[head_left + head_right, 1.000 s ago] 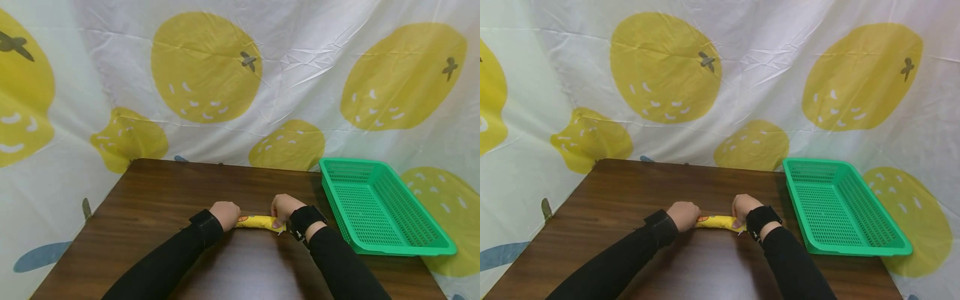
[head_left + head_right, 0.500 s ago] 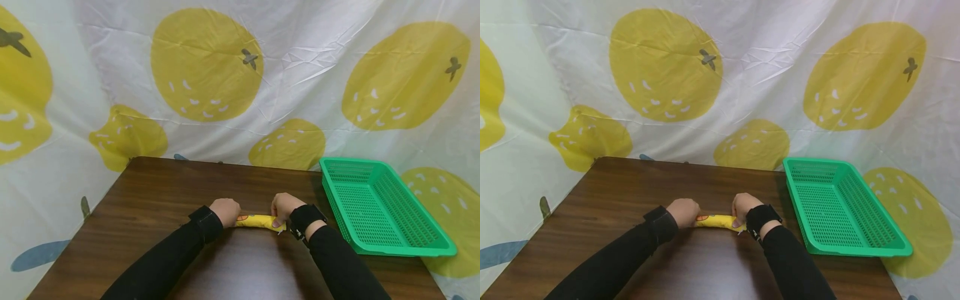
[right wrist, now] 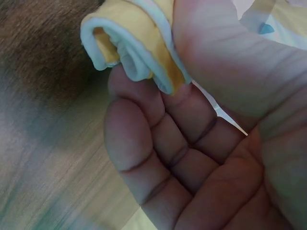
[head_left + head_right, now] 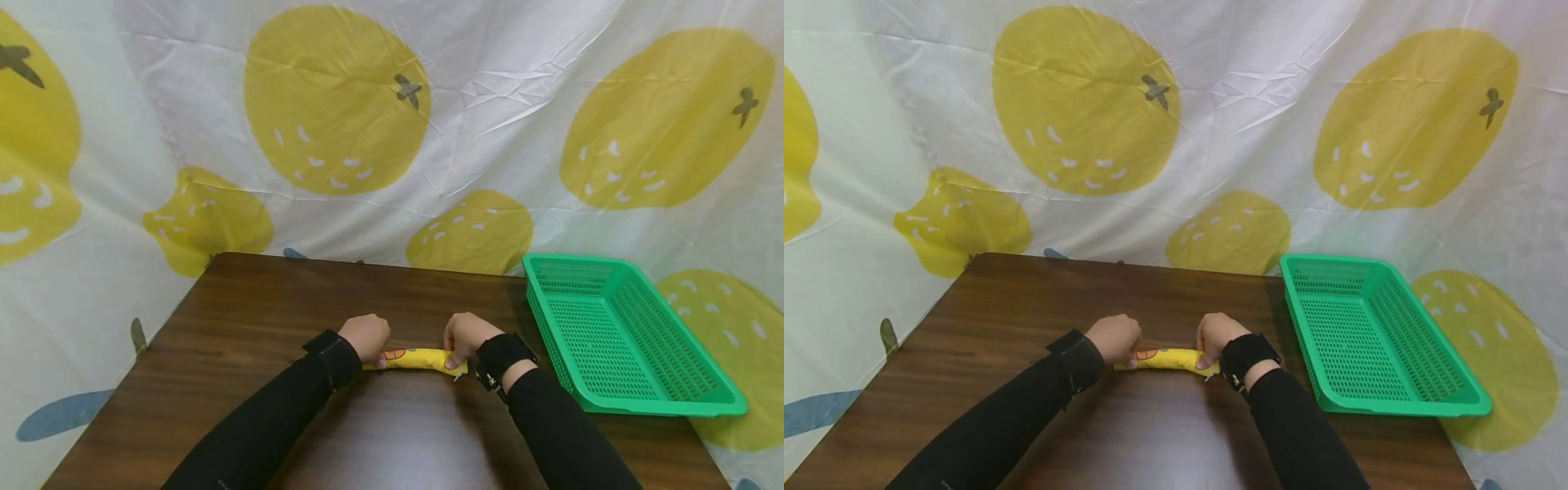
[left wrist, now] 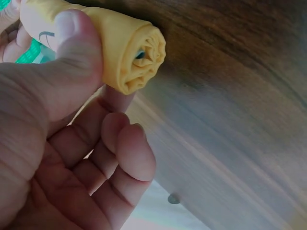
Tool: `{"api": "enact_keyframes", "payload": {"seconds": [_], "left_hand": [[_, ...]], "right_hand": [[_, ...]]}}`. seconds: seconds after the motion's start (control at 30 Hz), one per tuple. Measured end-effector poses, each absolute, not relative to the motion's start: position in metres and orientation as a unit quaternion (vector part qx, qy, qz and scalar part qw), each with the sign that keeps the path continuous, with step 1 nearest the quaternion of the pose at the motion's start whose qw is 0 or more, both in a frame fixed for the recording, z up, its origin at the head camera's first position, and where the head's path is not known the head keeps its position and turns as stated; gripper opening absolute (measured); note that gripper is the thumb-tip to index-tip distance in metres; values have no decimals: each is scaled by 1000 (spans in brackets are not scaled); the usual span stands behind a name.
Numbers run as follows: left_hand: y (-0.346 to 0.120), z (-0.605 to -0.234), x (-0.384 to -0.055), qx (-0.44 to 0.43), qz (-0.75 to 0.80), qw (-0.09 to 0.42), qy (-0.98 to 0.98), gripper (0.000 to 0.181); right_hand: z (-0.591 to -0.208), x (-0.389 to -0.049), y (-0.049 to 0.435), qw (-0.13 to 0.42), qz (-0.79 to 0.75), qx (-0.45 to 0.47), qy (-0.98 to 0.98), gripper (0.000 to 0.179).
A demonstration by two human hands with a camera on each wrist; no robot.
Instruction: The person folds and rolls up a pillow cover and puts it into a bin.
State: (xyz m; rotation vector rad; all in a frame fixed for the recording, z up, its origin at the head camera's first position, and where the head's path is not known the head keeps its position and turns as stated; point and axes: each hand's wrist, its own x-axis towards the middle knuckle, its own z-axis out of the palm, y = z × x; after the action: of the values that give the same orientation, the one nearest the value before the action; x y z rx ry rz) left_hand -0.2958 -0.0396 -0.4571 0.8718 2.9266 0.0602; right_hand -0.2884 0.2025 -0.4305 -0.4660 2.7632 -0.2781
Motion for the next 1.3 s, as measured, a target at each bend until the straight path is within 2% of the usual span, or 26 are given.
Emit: {"api": "enact_keyframes", "payload": {"seconds": [0.17,0.53,0.7,0.93,1.3], "left_hand": [[-43,-452,-292,281,39,53,958,33],[-44,-448,-281,280,45,32,958,40],[-39,-446,-280,279,22,26,960,36],[-34,-444,-278,246,5,18,969,40],[-33,-444,-280,227,9,33,973,39]], "right_hand": [[-432,-286,203,156,-102,-180,966,24],[-426,-284,204,155,-92,-176,968,24],[-427,-283,204,155,-85,-174,969,24],[-427,-282,203,156,-87,-175,968,24],[-435,-280,209,146,-112,-176,967,22]]}}
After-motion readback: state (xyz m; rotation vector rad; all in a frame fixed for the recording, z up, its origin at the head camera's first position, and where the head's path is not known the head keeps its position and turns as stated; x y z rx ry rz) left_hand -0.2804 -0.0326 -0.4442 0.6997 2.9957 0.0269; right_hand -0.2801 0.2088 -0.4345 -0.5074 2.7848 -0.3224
